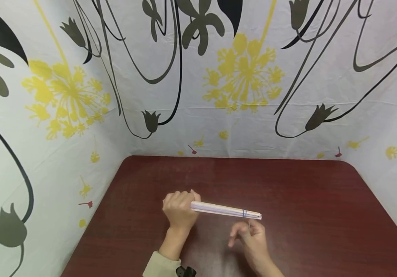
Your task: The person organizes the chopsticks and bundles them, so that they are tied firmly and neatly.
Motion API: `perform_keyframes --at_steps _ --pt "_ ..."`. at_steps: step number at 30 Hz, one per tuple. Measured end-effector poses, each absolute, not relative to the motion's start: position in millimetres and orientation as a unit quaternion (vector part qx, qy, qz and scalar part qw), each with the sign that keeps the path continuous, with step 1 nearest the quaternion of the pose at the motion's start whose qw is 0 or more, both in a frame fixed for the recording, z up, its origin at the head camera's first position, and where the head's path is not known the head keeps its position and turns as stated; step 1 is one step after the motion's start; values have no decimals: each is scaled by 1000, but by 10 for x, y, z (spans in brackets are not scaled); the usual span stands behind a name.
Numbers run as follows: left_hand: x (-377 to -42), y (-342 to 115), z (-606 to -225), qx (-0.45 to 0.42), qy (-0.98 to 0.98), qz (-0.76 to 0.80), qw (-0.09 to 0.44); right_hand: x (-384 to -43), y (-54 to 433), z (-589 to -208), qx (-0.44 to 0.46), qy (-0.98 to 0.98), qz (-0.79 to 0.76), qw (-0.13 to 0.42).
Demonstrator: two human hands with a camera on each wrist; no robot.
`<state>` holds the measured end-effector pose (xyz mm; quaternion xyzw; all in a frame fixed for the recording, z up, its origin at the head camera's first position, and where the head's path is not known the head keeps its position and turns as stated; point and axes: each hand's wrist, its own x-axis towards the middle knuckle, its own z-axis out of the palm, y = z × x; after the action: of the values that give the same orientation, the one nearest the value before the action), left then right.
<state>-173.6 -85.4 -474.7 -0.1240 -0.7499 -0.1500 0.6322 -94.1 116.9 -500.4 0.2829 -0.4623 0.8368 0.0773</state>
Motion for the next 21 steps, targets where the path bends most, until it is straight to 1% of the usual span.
perform_keyframes --at_steps 4,9,16,18,21 --pt "-1755 -878 -4730 -135 -735 -147 648 -1014 1244 -5044 331 -437 832 79" --pt "-1761 -899 -4715 -141 -726 -140 658 -1069 1295 -5066 353 -446 819 76" --pt "-1761 -937 -4700 -154 -713 -131 671 -1145 1347 -5018 399 -420 813 57" --pt "-1763 -949 -4698 -159 -709 -127 675 -1154 1382 -4995 402 -437 803 59" --pt "-1765 -963 -4690 -166 -705 -121 679 -1154 1445 -4958 381 -490 781 67"
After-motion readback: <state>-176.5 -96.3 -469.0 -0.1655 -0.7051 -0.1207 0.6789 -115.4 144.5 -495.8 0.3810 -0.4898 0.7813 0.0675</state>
